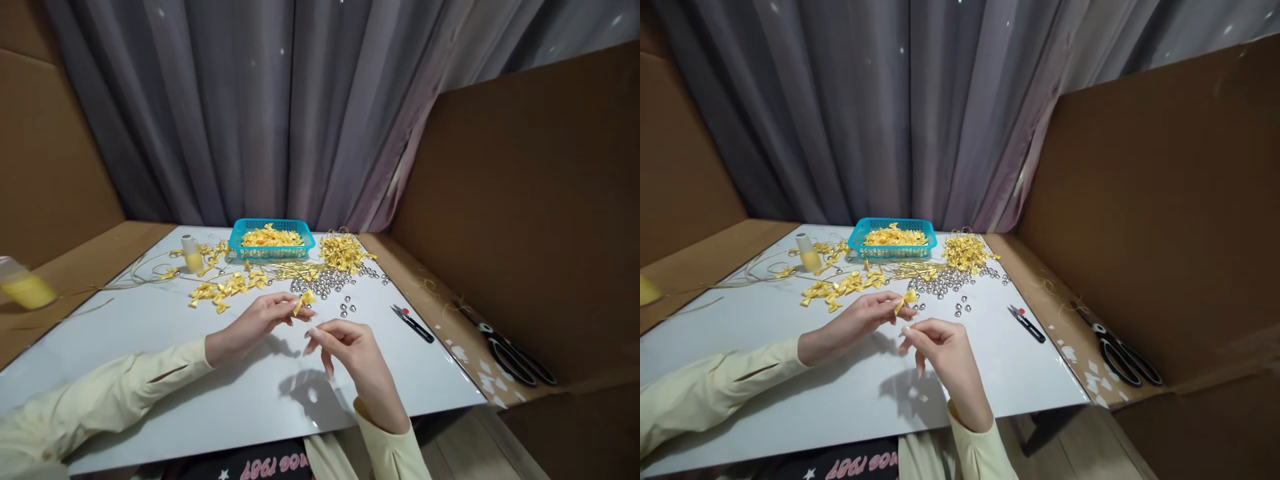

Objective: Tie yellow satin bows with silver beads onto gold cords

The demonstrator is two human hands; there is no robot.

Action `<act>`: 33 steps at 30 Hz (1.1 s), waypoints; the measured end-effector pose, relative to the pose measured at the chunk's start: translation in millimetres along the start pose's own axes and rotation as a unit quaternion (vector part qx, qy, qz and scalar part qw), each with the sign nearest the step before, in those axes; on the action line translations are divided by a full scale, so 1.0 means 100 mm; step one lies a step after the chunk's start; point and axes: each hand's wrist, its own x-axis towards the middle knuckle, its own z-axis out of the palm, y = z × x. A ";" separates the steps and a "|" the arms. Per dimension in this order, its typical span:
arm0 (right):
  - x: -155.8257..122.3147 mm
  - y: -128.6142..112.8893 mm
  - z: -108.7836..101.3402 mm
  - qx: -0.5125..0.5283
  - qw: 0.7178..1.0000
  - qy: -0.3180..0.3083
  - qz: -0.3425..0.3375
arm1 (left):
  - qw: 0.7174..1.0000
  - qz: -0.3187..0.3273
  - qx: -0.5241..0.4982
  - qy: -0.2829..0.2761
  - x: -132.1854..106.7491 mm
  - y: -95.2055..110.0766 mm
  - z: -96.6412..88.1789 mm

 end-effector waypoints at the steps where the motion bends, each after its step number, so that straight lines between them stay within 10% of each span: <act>1: 0.02 0.02 0.01 0.007 1.000 -0.003 0.007 | 1.000 0.003 -0.021 -0.005 0.00 0.00 0.00; 33: -0.04 0.20 0.19 -0.030 0.994 0.103 0.013 | 0.990 -0.018 0.133 0.039 -0.06 0.03 -0.01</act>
